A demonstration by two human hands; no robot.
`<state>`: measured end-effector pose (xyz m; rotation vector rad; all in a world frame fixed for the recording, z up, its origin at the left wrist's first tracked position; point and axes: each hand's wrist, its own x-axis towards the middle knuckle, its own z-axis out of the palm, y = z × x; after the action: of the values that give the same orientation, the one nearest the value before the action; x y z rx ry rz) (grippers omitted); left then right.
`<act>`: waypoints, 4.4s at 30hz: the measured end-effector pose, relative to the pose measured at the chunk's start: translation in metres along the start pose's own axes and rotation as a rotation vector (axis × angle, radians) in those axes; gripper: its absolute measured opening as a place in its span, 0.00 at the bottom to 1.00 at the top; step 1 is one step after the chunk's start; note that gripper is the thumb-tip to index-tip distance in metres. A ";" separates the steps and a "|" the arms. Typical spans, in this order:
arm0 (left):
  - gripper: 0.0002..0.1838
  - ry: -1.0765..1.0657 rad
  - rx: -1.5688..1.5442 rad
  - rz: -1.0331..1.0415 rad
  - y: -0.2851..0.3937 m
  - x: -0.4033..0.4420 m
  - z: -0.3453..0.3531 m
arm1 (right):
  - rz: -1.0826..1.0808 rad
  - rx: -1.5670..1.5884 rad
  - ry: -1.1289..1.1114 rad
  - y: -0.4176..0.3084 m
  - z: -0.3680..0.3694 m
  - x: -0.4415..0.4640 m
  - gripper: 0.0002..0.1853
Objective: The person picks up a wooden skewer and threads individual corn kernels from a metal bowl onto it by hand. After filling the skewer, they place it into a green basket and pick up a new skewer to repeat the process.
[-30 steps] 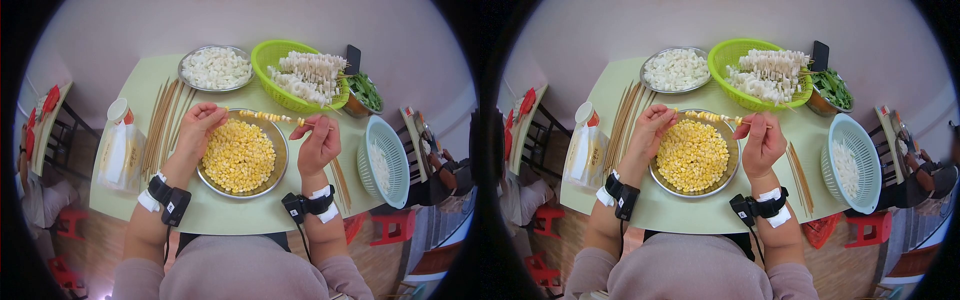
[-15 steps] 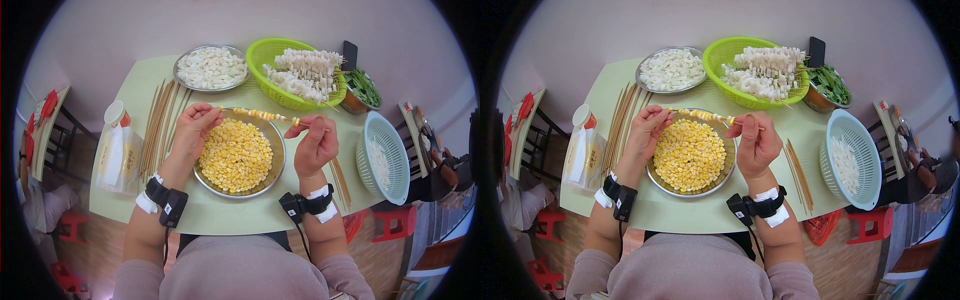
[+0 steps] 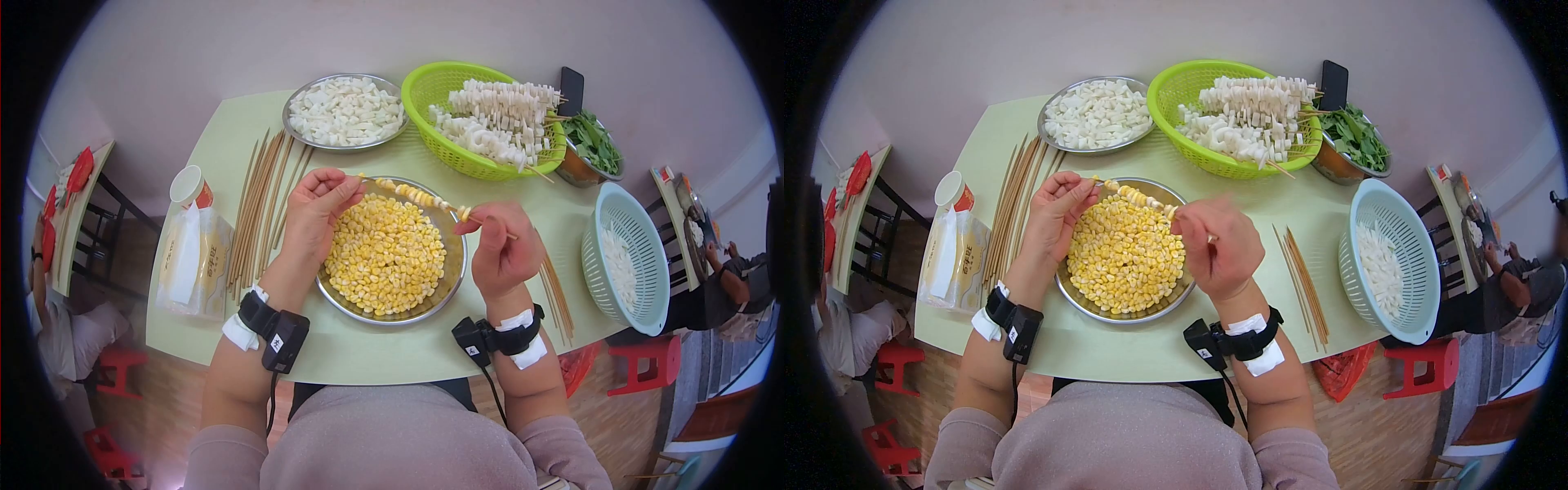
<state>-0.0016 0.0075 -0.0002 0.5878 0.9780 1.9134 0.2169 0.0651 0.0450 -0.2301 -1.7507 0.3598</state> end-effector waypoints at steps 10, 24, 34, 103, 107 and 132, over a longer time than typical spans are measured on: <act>0.08 0.008 0.099 0.079 -0.002 -0.001 0.000 | -0.058 0.025 -0.080 0.001 0.007 0.000 0.03; 0.08 -0.007 0.191 0.147 -0.003 -0.002 0.002 | 0.005 0.039 -0.111 -0.005 0.010 -0.001 0.05; 0.09 -0.034 0.190 0.144 -0.002 -0.004 0.002 | 0.029 0.062 -0.111 0.002 0.015 -0.004 0.04; 0.06 -0.149 -0.028 -0.005 0.005 0.005 -0.008 | 0.789 0.369 0.599 0.057 0.006 0.004 0.13; 0.04 -0.169 -0.068 -0.035 0.005 0.004 -0.010 | 0.747 0.464 0.515 0.048 0.005 0.003 0.16; 0.07 -0.135 -0.062 -0.065 0.007 0.005 -0.009 | 0.617 0.436 0.388 0.023 0.015 0.004 0.16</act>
<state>-0.0133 0.0062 0.0002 0.6328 0.8384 1.8149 0.2006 0.0862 0.0379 -0.4866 -1.1529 1.0554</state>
